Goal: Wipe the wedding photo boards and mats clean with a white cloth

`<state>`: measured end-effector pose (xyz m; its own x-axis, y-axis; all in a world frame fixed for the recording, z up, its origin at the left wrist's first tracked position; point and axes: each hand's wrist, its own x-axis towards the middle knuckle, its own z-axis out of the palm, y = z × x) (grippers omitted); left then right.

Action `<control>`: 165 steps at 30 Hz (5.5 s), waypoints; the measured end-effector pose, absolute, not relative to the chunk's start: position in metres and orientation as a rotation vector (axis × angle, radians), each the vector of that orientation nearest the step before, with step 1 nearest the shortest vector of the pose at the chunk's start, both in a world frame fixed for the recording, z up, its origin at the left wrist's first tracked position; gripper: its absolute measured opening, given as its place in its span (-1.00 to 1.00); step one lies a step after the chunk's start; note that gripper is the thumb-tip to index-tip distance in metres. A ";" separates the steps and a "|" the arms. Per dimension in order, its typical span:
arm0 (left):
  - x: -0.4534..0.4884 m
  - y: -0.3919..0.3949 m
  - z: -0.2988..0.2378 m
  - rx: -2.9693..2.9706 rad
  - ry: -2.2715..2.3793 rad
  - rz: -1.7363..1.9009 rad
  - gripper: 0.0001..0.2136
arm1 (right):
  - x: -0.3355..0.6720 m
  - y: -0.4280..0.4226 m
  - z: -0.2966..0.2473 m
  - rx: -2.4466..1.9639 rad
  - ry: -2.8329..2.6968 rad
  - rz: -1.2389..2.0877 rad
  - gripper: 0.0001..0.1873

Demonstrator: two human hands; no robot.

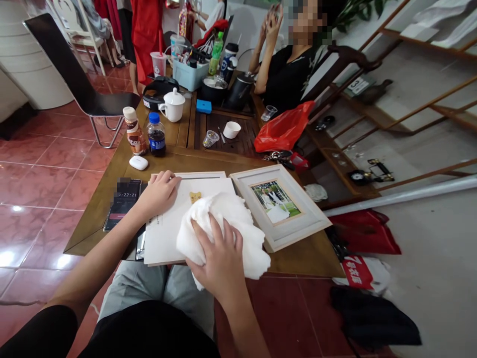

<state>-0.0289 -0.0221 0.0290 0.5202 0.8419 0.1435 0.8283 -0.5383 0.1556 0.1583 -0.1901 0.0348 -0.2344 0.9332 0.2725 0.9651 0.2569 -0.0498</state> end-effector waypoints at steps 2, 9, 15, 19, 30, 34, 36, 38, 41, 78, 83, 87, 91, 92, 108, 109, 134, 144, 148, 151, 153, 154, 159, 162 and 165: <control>-0.029 -0.022 0.029 2.675 1.473 0.314 -0.67 | 0.160 -0.202 0.034 -1.744 -2.297 -0.216 -0.34; -0.029 -0.022 0.031 2.678 1.453 0.299 -0.68 | 0.159 -0.183 0.035 -1.791 -2.301 -0.200 -0.37; -0.029 -0.022 0.032 2.673 1.451 0.314 -0.68 | 0.154 -0.124 0.038 -1.857 -2.277 -0.089 -0.36; -0.029 -0.022 0.033 2.674 1.453 0.308 -0.68 | 0.149 -0.101 0.041 -1.884 -2.256 -0.052 -0.36; -0.031 -0.021 0.030 2.678 1.462 0.335 -0.66 | 0.149 -0.146 0.037 -1.856 -2.248 -0.118 -0.30; -0.031 -0.021 0.028 2.677 1.460 0.331 -0.66 | 0.151 -0.183 0.034 -1.824 -2.250 -0.177 -0.30; -0.030 -0.021 0.028 2.677 1.460 0.323 -0.66 | 0.153 -0.197 0.032 -1.807 -2.257 -0.197 -0.29; -0.030 -0.021 0.028 2.673 1.454 0.327 -0.66 | 0.154 -0.204 0.032 -1.800 -2.262 -0.207 -0.28; -0.030 -0.020 0.028 2.666 1.441 0.325 -0.67 | 0.154 -0.195 0.034 -1.825 -2.265 -0.180 -0.29; -0.030 -0.021 0.031 2.689 1.474 0.289 -0.68 | 0.152 -0.147 0.036 -1.867 -2.230 -0.097 -0.33; -0.030 -0.021 0.033 2.668 1.469 0.298 -0.67 | 0.148 -0.105 0.038 -1.922 -2.211 -0.036 -0.33; -0.030 -0.022 0.033 2.648 1.509 0.301 -0.68 | 0.146 -0.103 0.036 -1.913 -2.198 -0.035 -0.33; -0.030 -0.022 0.032 2.660 1.542 0.283 -0.67 | 0.149 -0.125 0.033 -1.870 -2.214 -0.058 -0.29; -0.030 -0.022 0.032 2.662 1.540 0.286 -0.67 | 0.150 -0.132 0.032 -1.861 -2.218 -0.070 -0.29; -0.029 -0.020 0.026 2.692 1.494 0.308 -0.71 | 0.155 -0.182 0.031 -1.834 -2.280 -0.222 -0.34; -0.029 -0.020 0.027 2.693 1.492 0.302 -0.71 | 0.155 -0.174 0.031 -1.844 -2.280 -0.215 -0.34; -0.029 -0.022 0.028 2.709 1.486 0.310 -0.71 | 0.154 -0.199 0.032 -1.831 -2.258 -0.221 -0.29; -0.029 -0.022 0.032 2.707 1.461 0.295 -0.72 | 0.151 -0.131 0.038 -1.915 -2.281 -0.124 -0.36; -0.028 -0.023 0.035 2.705 1.469 0.281 -0.73 | 0.149 -0.104 0.041 -1.918 -2.296 -0.071 -0.34; -0.028 -0.024 0.036 2.715 1.475 0.254 -0.72 | 0.151 -0.105 0.041 -1.848 -2.310 -0.071 -0.36; -0.028 -0.024 0.036 2.723 1.473 0.249 -0.70 | 0.153 -0.114 0.041 -1.803 -2.316 -0.066 -0.38; -0.028 -0.023 0.035 2.723 1.470 0.253 -0.69 | 0.153 -0.121 0.041 -1.792 -2.316 -0.065 -0.38; -0.029 -0.022 0.030 2.704 1.457 0.299 -0.70 | 0.158 -0.167 0.039 -1.773 -2.335 -0.085 -0.36; -0.029 -0.021 0.028 2.701 1.447 0.318 -0.70 | 0.162 -0.193 0.036 -1.723 -2.376 -0.111 -0.34; -0.029 -0.022 0.029 2.710 1.454 0.305 -0.71 | 0.168 -0.207 0.032 -1.676 -2.397 -0.148 -0.32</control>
<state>-0.0291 -0.0215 0.0286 0.5383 0.8296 0.1487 0.8195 -0.5564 0.1375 0.1677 -0.2070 0.0323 -0.3295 0.9157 0.2299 0.9370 0.3471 -0.0393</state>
